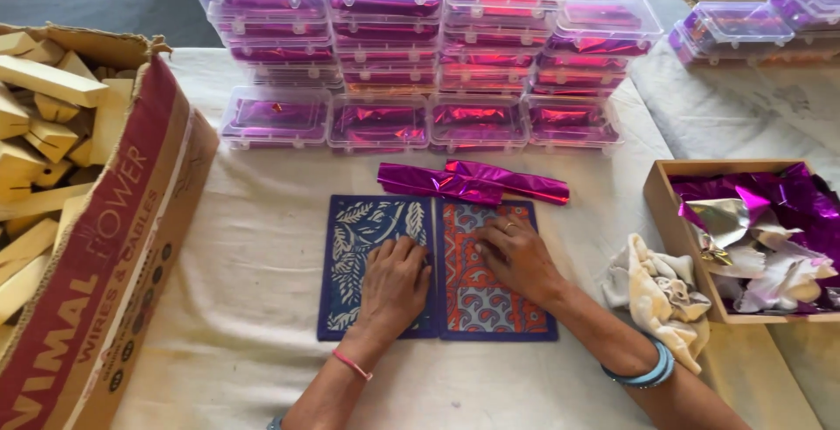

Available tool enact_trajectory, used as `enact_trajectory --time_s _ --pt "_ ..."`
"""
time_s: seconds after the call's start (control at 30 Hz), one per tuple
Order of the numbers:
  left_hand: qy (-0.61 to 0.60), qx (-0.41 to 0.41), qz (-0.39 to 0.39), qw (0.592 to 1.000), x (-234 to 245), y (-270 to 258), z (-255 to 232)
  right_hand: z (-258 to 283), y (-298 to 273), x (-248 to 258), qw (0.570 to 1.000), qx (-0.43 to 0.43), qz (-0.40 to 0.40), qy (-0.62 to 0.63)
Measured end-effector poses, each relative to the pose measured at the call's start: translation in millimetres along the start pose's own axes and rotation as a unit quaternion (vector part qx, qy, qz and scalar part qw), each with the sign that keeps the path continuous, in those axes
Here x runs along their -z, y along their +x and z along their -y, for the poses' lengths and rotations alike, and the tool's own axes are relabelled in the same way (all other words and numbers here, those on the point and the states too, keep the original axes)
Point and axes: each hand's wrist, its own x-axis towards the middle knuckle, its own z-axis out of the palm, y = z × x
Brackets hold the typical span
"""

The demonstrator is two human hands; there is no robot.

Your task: The person wraps rectangular blocks in silver and pink foil, places the wrapped items into a small plastic container, and wipes the container with a white cloth.

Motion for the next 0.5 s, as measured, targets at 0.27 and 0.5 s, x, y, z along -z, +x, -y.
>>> enact_trajectory --time_s 0.27,0.5 --pt "0.025 -0.014 0.015 0.999 -10 -2 10 -5 -2 -3 1.0 0.017 -0.003 -0.015" --pt "0.059 -0.096 -0.037 0.993 73 -22 -18 -9 -2 1 0.999 0.036 0.002 0.004"
